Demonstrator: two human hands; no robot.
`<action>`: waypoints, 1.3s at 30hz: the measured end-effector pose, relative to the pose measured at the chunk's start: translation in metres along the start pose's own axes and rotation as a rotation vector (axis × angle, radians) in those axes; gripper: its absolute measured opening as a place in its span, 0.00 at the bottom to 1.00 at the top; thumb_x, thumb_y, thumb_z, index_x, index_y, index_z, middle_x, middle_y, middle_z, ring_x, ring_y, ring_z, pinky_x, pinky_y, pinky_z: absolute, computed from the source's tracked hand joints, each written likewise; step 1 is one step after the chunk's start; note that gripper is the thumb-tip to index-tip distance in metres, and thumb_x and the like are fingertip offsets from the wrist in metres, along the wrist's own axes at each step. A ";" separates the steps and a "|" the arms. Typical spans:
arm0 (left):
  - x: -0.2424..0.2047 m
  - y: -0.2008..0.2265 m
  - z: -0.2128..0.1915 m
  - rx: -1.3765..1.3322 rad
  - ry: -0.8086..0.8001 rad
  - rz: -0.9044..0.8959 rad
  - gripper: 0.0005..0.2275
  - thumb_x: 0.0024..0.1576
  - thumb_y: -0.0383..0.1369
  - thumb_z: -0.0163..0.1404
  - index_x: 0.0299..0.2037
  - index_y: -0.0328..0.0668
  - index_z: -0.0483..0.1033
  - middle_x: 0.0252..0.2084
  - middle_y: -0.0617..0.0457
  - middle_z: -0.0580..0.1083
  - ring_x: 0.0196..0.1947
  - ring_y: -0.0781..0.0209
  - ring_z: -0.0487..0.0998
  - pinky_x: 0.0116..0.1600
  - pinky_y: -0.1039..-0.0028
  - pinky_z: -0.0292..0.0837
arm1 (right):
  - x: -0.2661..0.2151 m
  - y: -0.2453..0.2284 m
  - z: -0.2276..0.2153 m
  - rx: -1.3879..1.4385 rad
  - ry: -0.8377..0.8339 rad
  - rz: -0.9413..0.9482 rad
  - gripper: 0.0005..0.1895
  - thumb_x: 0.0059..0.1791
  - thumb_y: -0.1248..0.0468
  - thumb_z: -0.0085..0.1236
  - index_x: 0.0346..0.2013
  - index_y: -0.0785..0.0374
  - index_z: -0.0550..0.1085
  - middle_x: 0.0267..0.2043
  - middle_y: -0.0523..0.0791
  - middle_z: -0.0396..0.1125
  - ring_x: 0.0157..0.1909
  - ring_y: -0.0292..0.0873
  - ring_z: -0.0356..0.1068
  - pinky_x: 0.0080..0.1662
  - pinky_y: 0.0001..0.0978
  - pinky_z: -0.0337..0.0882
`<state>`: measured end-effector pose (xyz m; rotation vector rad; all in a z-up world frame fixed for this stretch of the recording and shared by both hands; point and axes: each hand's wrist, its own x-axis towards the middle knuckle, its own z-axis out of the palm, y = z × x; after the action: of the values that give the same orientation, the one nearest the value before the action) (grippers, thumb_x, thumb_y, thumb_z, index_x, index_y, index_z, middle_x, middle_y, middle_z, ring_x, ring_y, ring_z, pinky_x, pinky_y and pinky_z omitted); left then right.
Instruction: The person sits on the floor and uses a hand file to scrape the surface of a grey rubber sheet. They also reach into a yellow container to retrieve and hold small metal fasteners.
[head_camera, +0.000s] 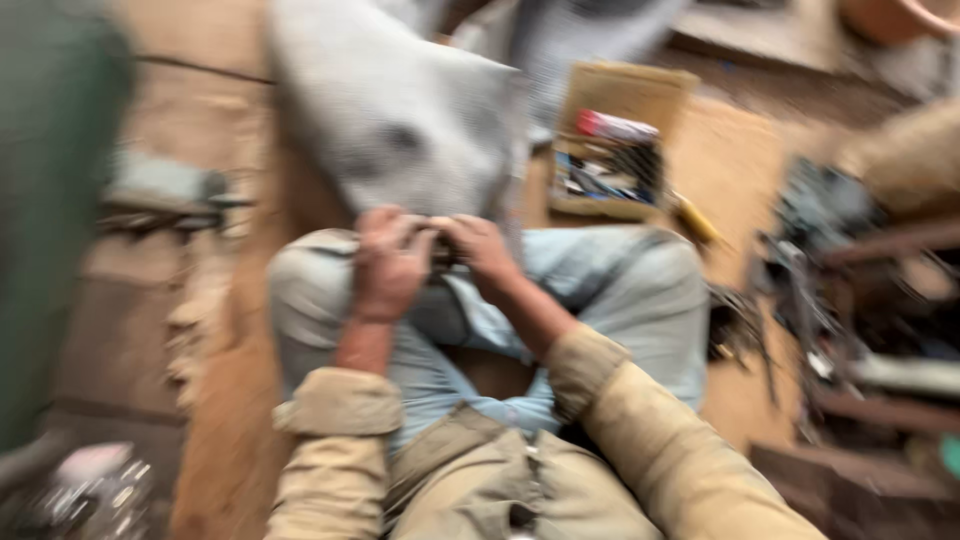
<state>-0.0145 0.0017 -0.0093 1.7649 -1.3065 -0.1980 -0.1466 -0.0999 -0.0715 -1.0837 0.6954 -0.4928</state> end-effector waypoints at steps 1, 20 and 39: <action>-0.001 -0.002 0.006 0.006 -0.004 0.012 0.05 0.56 0.28 0.59 0.39 0.36 0.81 0.44 0.43 0.75 0.49 0.45 0.74 0.55 0.59 0.70 | -0.003 0.000 -0.002 -0.089 -0.001 -0.085 0.14 0.53 0.54 0.51 0.40 0.61 0.79 0.30 0.41 0.67 0.31 0.35 0.67 0.35 0.30 0.70; 0.001 -0.020 0.011 -0.155 -0.099 -0.222 0.01 0.62 0.25 0.57 0.41 0.35 0.80 0.47 0.49 0.73 0.51 0.55 0.76 0.59 0.67 0.72 | -0.229 0.001 -0.435 -1.333 1.059 0.447 0.18 0.45 0.53 0.60 0.46 0.56 0.80 0.45 0.55 0.74 0.49 0.61 0.72 0.51 0.52 0.70; 0.027 -0.014 -0.001 -0.169 -0.149 -0.346 0.04 0.57 0.29 0.58 0.36 0.37 0.81 0.37 0.52 0.73 0.37 0.61 0.77 0.46 0.72 0.73 | -0.265 0.051 -0.393 -1.310 1.287 0.452 0.17 0.44 0.58 0.64 0.43 0.65 0.76 0.54 0.60 0.64 0.58 0.63 0.63 0.59 0.52 0.61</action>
<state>0.0072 -0.0194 -0.0085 1.8455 -1.0426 -0.6268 -0.6124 -0.1476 -0.1626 -1.6515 2.5714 -0.2431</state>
